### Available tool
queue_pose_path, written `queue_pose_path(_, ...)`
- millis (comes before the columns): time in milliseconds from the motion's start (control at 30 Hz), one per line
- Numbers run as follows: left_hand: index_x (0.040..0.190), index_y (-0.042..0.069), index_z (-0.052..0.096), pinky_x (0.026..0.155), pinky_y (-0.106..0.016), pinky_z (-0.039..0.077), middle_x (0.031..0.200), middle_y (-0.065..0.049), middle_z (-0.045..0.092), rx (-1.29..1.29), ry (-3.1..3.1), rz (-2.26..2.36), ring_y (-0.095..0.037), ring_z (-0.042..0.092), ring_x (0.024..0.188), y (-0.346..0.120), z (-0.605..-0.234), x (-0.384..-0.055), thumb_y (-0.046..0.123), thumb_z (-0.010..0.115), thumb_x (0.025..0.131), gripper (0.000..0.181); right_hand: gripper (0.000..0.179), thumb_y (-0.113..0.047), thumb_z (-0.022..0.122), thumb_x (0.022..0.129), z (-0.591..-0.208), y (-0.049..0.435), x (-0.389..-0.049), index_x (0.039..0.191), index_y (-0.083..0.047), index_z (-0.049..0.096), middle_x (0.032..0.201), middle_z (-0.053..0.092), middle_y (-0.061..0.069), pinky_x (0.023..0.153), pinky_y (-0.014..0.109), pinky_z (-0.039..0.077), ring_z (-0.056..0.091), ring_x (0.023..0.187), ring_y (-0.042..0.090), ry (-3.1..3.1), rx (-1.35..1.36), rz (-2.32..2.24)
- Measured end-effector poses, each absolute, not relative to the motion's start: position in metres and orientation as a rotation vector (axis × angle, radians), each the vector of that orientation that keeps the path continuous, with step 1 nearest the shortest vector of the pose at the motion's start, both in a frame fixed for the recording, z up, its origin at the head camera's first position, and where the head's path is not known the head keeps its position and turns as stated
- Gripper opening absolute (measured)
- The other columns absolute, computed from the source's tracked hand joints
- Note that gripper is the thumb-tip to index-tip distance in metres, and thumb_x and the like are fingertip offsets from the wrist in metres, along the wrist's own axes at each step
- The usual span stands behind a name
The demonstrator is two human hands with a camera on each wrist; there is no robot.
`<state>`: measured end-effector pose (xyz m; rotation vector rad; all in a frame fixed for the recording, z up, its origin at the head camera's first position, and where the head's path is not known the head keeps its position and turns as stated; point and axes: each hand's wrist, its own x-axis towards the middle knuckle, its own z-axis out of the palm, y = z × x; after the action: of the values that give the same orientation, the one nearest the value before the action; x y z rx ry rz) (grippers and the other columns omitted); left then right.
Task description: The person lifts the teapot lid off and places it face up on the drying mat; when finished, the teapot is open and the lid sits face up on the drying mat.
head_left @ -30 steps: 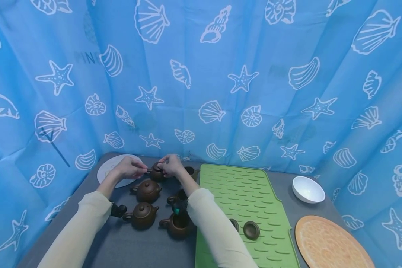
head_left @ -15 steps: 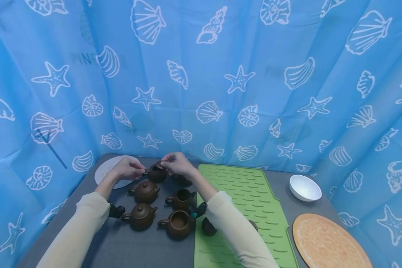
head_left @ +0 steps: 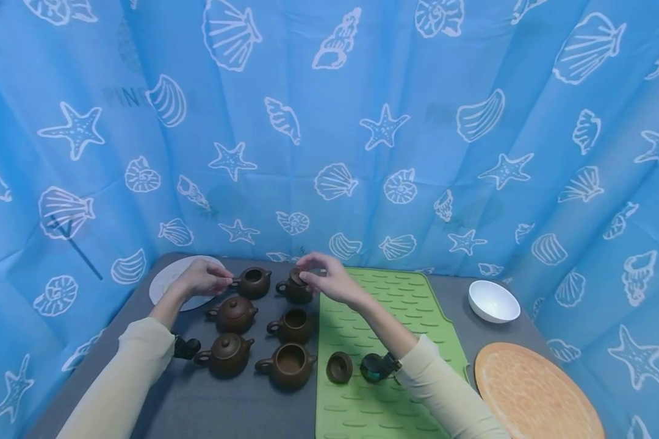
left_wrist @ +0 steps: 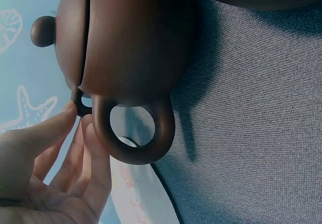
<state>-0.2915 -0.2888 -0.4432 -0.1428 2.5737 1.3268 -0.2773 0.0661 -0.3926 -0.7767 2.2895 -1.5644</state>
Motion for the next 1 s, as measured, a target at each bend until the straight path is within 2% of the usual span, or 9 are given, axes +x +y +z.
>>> queue_pose_path(133, 0.127, -0.001, 0.075, 0.091, -0.041, 0.067, 0.109, -0.015, 0.077, -0.142, 2.575, 1.331, -0.024, 0.075, 0.096, -0.289, -0.442, -0.291, 0.017, 0.069, 0.107, 0.027, 0.04, -0.004, 0.051, 0.112, -0.394, 0.09, -0.265, 0.152, -0.003, 0.055, 0.14, 0.061, 0.034, 0.079, 0.049, 0.068, 0.074, 0.086, 0.024, 2.213, -0.828, -1.551)
queue_pose_path(233, 0.127, -0.003, 0.074, 0.091, -0.042, 0.067, 0.109, -0.017, 0.077, -0.114, 2.578, 1.327, -0.028, 0.076, 0.099, -0.29, -0.442, -0.29, 0.016, 0.068, 0.107, 0.029, 0.043, -0.002, 0.047, 0.113, -0.4, 0.107, -0.257, 0.155, -0.001, 0.053, 0.151, 0.054, 0.035, 0.089, 0.053, 0.067, 0.076, 0.091, 0.027, 2.16, -0.799, -1.561)
queue_pose_path(400, 0.127, -0.003, 0.074, 0.093, -0.044, 0.066, 0.11, -0.019, 0.076, -0.109, 2.572, 1.332, -0.032, 0.075, 0.102, -0.289, -0.44, -0.288, 0.017, 0.068, 0.108, 0.029, 0.043, -0.007, 0.052, 0.113, -0.416, 0.132, -0.25, 0.155, 0.001, 0.053, 0.157, 0.05, 0.034, 0.101, 0.053, 0.064, 0.077, 0.098, 0.021, 2.108, -0.698, -1.606)
queue_pose_path(567, 0.128, -0.003, 0.074, 0.093, -0.045, 0.066, 0.109, -0.017, 0.076, -0.112, 2.571, 1.321, -0.033, 0.075, 0.102, -0.288, -0.441, -0.287, 0.018, 0.068, 0.108, 0.029, 0.048, -0.011, 0.069, 0.107, -0.435, 0.147, -0.245, 0.152, 0.0, 0.056, 0.153, 0.053, 0.037, 0.101, 0.048, 0.065, 0.076, 0.115, 0.048, 2.127, -0.676, -1.632)
queue_pose_path(667, 0.127, 0.0, 0.075, 0.093, -0.043, 0.066, 0.108, -0.014, 0.076, -0.138, 2.566, 1.327, -0.032, 0.075, 0.103, -0.288, -0.442, -0.289, 0.018, 0.069, 0.107, 0.028, 0.05, -0.008, 0.074, 0.102, -0.443, 0.151, -0.243, 0.149, 0.001, 0.058, 0.15, 0.056, 0.037, 0.097, 0.039, 0.066, 0.076, 0.116, 0.05, 2.163, -0.675, -1.611)
queue_pose_path(800, 0.127, -0.001, 0.075, 0.093, -0.043, 0.066, 0.109, -0.015, 0.076, -0.13, 2.573, 1.325, -0.031, 0.075, 0.103, -0.287, -0.442, -0.29, 0.018, 0.068, 0.107, 0.028, 0.052, -0.004, 0.071, 0.103, -0.448, 0.154, -0.241, 0.151, 0.007, 0.053, 0.146, 0.059, 0.038, 0.096, 0.035, 0.066, 0.079, 0.111, 0.044, 2.16, -0.682, -1.567)
queue_pose_path(1000, 0.128, -0.003, 0.074, 0.092, -0.042, 0.066, 0.115, -0.022, 0.076, -0.11, 2.579, 1.324, -0.033, 0.075, 0.105, -0.285, -0.44, -0.287, 0.016, 0.067, 0.108, 0.028, 0.051, 0.006, 0.061, 0.105, -0.452, 0.156, -0.238, 0.151, 0.019, 0.043, 0.143, 0.056, 0.04, 0.098, 0.039, 0.065, 0.077, 0.113, 0.05, 2.083, -0.712, -1.536)
